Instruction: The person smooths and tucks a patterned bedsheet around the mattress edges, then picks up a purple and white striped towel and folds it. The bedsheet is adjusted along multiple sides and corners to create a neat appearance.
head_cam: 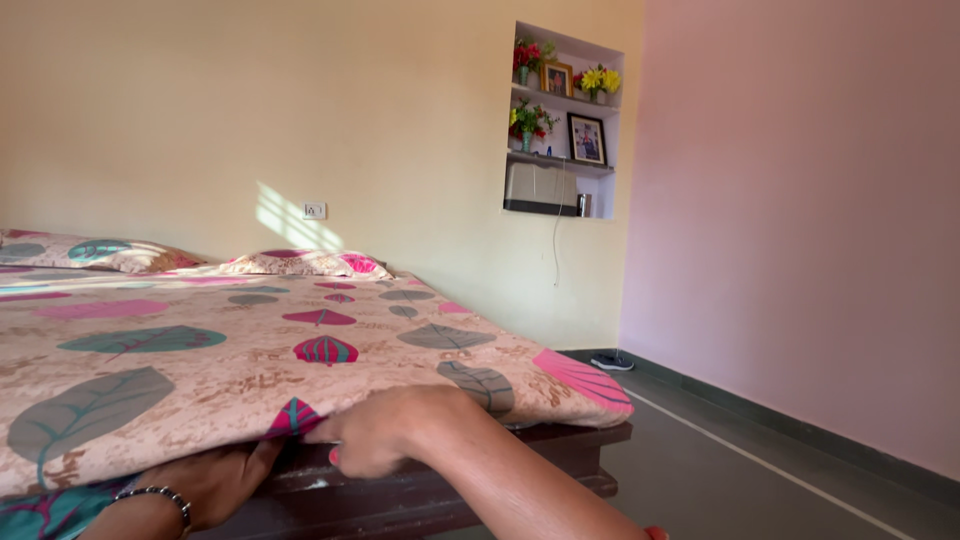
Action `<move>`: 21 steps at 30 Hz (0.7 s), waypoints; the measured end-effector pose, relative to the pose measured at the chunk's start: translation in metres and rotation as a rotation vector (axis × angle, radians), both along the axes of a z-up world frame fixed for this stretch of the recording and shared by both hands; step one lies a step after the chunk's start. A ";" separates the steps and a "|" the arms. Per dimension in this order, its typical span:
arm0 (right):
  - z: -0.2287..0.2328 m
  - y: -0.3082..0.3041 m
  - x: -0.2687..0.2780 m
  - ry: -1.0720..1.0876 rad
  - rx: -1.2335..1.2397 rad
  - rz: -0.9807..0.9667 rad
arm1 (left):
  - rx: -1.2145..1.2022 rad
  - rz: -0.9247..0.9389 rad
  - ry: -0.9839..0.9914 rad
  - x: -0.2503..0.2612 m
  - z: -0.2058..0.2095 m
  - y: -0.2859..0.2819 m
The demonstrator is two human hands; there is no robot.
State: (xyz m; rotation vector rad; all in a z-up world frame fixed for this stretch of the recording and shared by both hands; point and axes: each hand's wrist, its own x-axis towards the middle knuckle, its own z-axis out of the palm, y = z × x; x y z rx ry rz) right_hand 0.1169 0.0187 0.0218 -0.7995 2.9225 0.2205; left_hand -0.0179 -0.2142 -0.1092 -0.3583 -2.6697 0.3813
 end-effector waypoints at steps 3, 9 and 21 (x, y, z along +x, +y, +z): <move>-0.004 0.014 -0.007 0.013 -0.038 0.016 | 0.098 0.068 0.011 0.001 0.015 0.010; -0.016 0.016 -0.022 0.119 -0.041 -0.057 | 0.296 0.232 -0.210 0.075 0.040 0.060; -0.048 0.047 -0.052 0.099 -0.258 0.048 | 0.129 -0.035 0.208 0.120 0.025 0.085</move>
